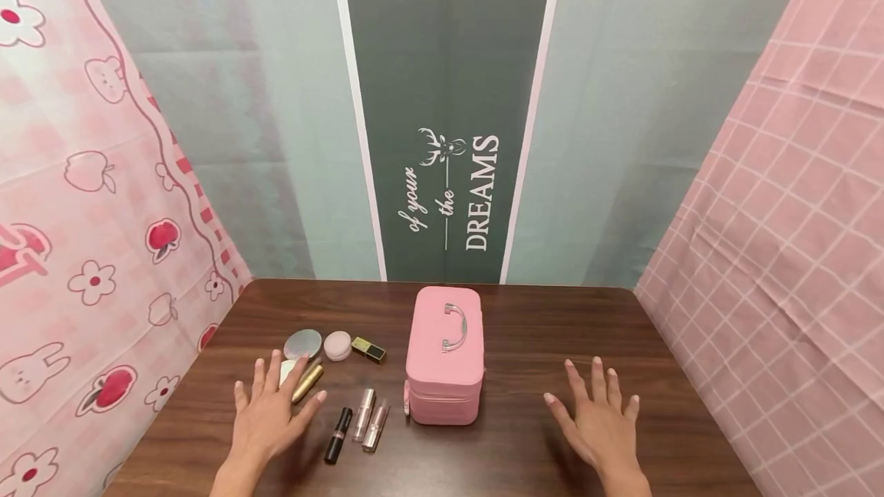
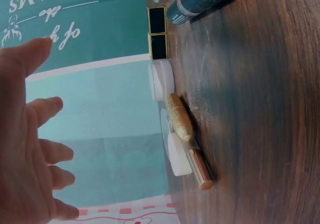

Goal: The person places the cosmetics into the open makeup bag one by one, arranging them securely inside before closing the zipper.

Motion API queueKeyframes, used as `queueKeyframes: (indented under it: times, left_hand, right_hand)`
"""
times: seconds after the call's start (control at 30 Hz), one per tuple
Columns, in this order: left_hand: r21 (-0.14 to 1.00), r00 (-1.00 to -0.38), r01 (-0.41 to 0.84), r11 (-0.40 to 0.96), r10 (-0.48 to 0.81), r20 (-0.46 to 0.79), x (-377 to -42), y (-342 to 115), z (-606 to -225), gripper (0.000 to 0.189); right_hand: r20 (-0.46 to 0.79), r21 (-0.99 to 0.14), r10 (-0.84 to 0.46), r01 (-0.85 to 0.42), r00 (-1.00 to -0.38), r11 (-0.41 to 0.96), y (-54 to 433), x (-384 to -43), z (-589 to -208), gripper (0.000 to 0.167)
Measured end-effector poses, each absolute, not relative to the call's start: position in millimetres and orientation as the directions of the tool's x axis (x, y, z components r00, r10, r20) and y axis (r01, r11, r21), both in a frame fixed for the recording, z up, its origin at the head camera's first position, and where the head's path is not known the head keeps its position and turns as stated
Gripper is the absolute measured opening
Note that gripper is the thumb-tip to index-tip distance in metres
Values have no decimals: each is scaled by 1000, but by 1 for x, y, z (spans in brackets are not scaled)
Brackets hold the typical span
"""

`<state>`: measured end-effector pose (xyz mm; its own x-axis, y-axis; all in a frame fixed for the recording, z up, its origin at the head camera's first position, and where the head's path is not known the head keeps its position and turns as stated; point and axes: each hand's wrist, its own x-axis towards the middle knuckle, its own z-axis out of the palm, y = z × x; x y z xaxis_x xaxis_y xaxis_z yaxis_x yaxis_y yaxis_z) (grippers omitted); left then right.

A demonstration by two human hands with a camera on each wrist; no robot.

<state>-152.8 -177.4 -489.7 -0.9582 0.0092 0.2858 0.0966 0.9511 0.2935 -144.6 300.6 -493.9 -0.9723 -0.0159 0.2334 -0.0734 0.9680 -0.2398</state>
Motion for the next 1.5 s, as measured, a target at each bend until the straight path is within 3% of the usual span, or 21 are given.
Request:
queueKeyframes:
  times: [0.27, 0.5, 0.8, 1.0, 1.5]
  left_hand:
    - [214, -879, 154, 965, 35, 476, -152, -171, -484, 40]
    - [217, -913, 120, 969, 22, 408, -150, -170, -477, 40]
    - [434, -950, 77, 897, -65, 304, -148, -167, -463, 43]
    - [525, -956, 39, 850, -121, 268, -149, -164, -467, 43]
    - [629, -959, 5, 778, -174, 223, -158, -163, -478, 44]
  right_hand:
    - [372, -142, -102, -165, -923, 976, 293, -143, -482, 44]
    - [396, -144, -110, -180, -911, 973, 288, -144, -477, 40]
    - [493, -357, -28, -232, -870, 905, 265, -143, -479, 42]
    - [470, -484, 20, -239, -882, 842, 247, -145, -485, 45]
    - [493, -683, 98, -315, -864, 659, 209, -157, -490, 54]
